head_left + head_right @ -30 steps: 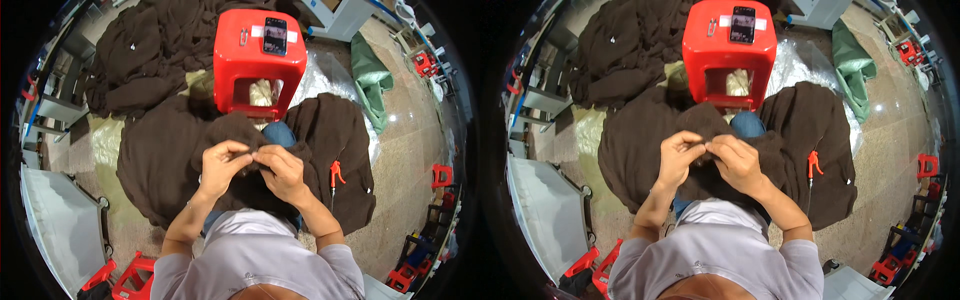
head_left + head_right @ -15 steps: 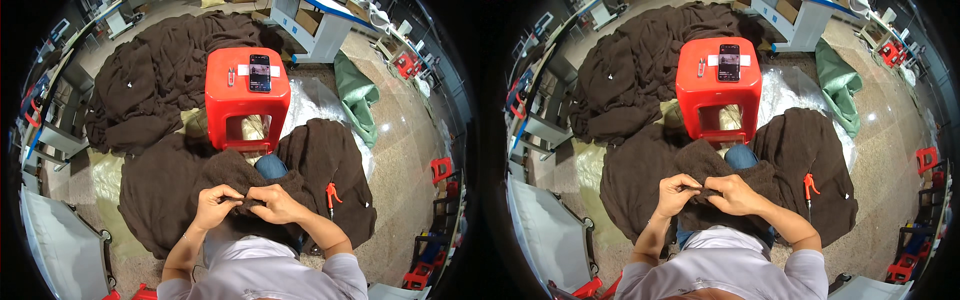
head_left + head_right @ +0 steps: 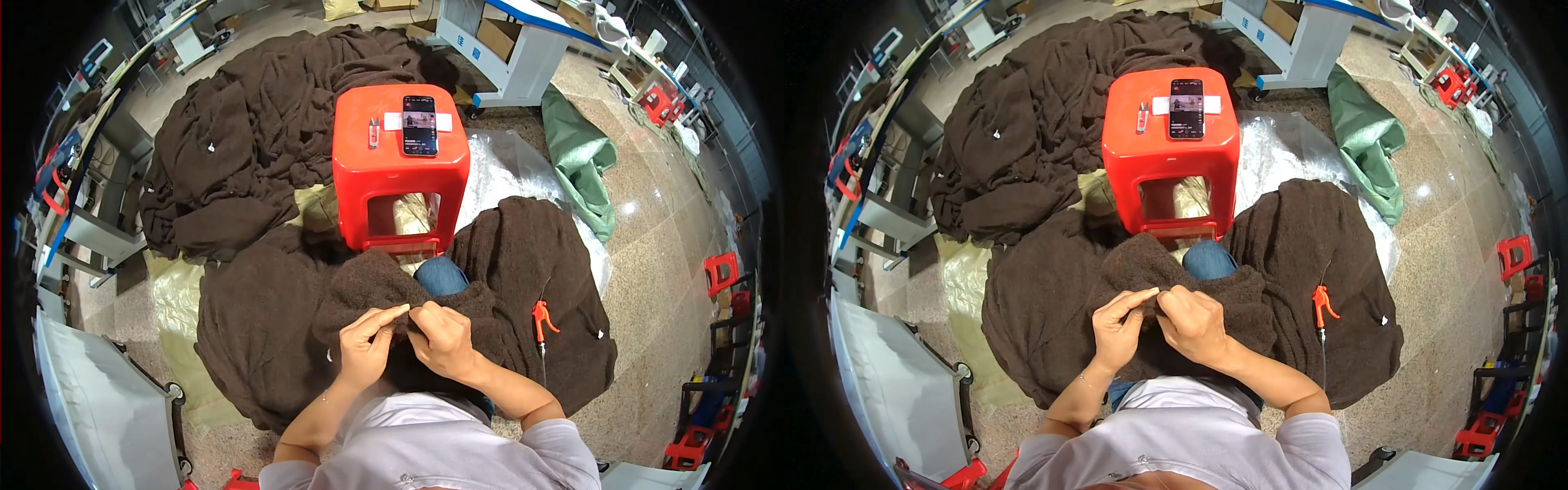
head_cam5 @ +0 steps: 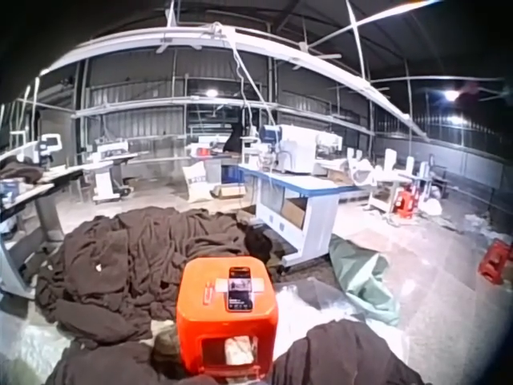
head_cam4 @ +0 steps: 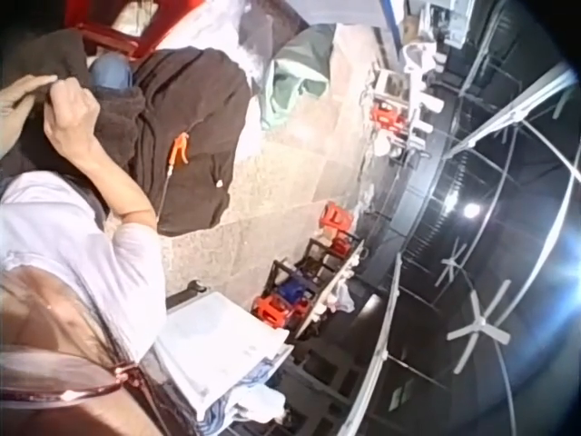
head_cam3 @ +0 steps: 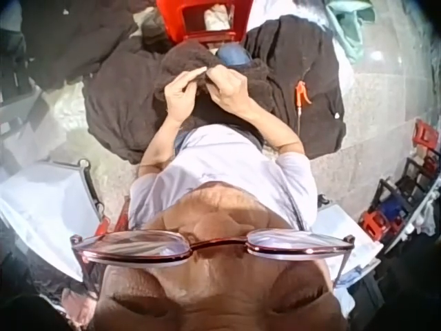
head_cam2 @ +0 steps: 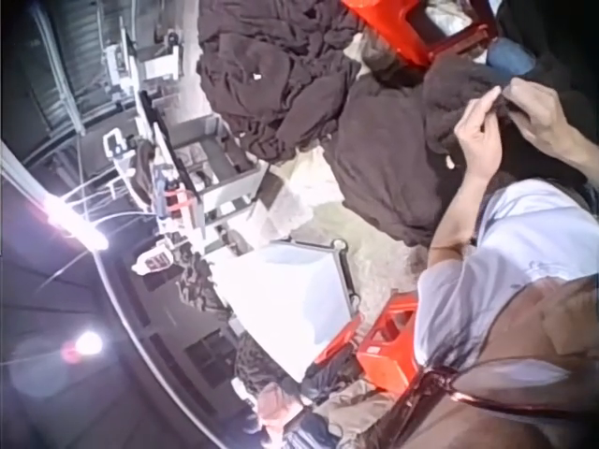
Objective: Inspect large fabric pieces for defects and manually remove loose threads.
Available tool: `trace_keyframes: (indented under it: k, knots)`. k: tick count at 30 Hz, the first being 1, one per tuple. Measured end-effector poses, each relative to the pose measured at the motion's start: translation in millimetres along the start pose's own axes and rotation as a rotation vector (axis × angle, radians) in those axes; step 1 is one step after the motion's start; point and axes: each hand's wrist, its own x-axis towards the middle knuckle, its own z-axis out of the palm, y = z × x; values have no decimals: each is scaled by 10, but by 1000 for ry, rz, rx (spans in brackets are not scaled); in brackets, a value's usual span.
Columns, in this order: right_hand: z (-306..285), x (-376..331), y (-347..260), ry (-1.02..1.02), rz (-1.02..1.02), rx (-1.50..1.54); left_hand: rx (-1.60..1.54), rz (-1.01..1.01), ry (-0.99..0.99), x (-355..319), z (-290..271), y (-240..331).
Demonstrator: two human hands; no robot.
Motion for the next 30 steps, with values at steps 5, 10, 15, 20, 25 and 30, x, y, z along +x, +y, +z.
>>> trace_keyframes:
  k: [5, 10, 15, 20, 25, 30]
  knots:
    - [-229, 11, 182, -34, 148, 155, 298, -16, -192, 14, -307, -228]
    - [-487, -109, 496, -278, 377, 334, 2, -311, -26, -84, -696, -531]
    - [-540, -26, 585, -129, 498, 538, -502, -460, 46, -76, -684, -290]
    - [-466, 236, 124, -359, 222, 693, -558, -516, -143, 62, -310, 241]
    - [-393, 234, 134, -411, 55, 580, -445, -479, -227, 87, -278, 217]
    - [-279, 203, 46, -274, 32, 416, -271, -440, -191, 54, -221, 112]
